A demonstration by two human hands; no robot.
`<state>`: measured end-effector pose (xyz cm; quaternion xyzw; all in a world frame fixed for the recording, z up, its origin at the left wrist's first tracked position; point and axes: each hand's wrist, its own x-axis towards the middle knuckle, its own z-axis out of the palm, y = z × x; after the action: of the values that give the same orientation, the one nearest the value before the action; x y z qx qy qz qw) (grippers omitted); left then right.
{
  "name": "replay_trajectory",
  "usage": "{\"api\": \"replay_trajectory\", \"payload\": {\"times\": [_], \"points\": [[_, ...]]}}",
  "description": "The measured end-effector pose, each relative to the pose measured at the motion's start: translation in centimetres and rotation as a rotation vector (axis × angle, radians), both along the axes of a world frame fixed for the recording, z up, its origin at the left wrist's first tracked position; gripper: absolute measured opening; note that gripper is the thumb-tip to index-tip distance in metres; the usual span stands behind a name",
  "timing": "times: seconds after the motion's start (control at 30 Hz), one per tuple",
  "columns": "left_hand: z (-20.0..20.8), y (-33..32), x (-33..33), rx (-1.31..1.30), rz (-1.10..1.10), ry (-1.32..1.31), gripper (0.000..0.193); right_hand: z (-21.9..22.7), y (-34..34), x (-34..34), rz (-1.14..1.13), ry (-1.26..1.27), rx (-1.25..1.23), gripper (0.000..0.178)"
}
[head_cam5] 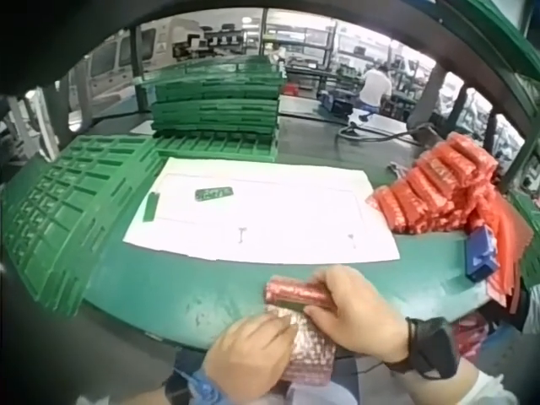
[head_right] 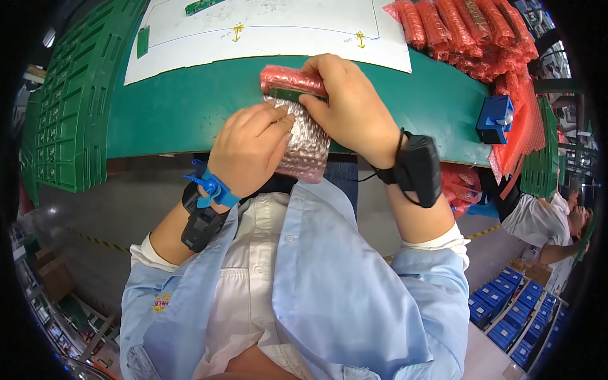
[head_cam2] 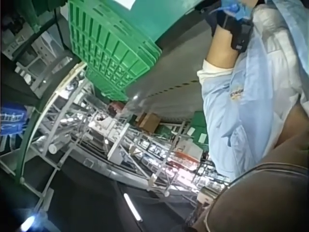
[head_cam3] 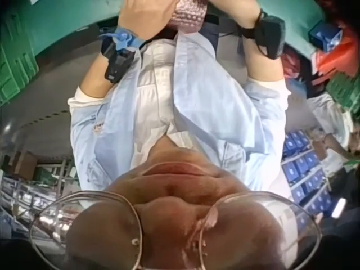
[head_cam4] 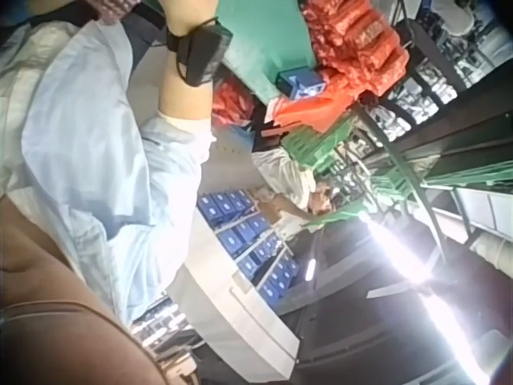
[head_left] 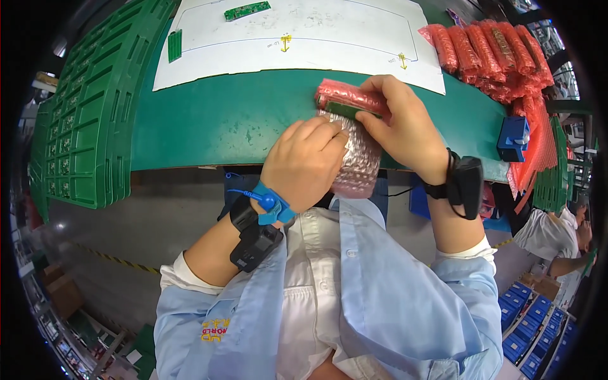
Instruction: The person removes circuit boards from a green tray, places them onto a white template, and then wraps them in bubble wrap. After wrapping, the person secures the bubble wrap with tape and places the bundle onto a pile.
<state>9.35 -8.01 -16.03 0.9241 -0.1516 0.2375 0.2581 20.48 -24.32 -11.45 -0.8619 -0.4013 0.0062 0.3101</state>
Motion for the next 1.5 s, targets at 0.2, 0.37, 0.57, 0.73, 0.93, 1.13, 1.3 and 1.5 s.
{"api": "replay_trajectory", "payload": {"times": [0.2,0.37,0.57,0.73,0.93,1.13,1.3,1.5], "points": [[-0.1,0.4,-0.3,-0.033,0.038,-0.003,0.023,-2.1,0.4,0.1,0.097,-0.381,0.148,0.03],[-0.2,0.6,-0.4,0.014,0.024,-0.091,0.019,-2.1,-1.2,-1.1,0.256,-0.396,0.149,0.022],[-0.9,0.5,-0.5,0.028,-0.01,-0.143,0.016,-1.4,-2.5,-0.6,0.342,-0.346,0.092,0.017],[-1.4,0.3,-0.6,0.036,-0.022,-0.14,0.014,2.4,-0.7,2.4,0.087,-0.163,0.221,0.014],[-1.3,0.3,-0.3,0.013,-0.001,-0.149,0.015,5.5,9.3,8.6,0.08,-0.082,0.059,0.034],[-1.8,-0.2,0.0,0.006,0.0,-0.185,0.016,0.4,17.5,11.1,0.199,-0.3,-0.047,0.037],[-1.9,0.2,-0.2,-0.012,-0.019,-0.195,0.017,0.2,20.8,11.9,0.337,-0.274,-0.219,0.033],[-1.9,0.4,-0.2,-0.072,-0.046,-0.184,0.013,2.3,18.8,11.4,0.144,-0.081,-0.555,0.029]]}}
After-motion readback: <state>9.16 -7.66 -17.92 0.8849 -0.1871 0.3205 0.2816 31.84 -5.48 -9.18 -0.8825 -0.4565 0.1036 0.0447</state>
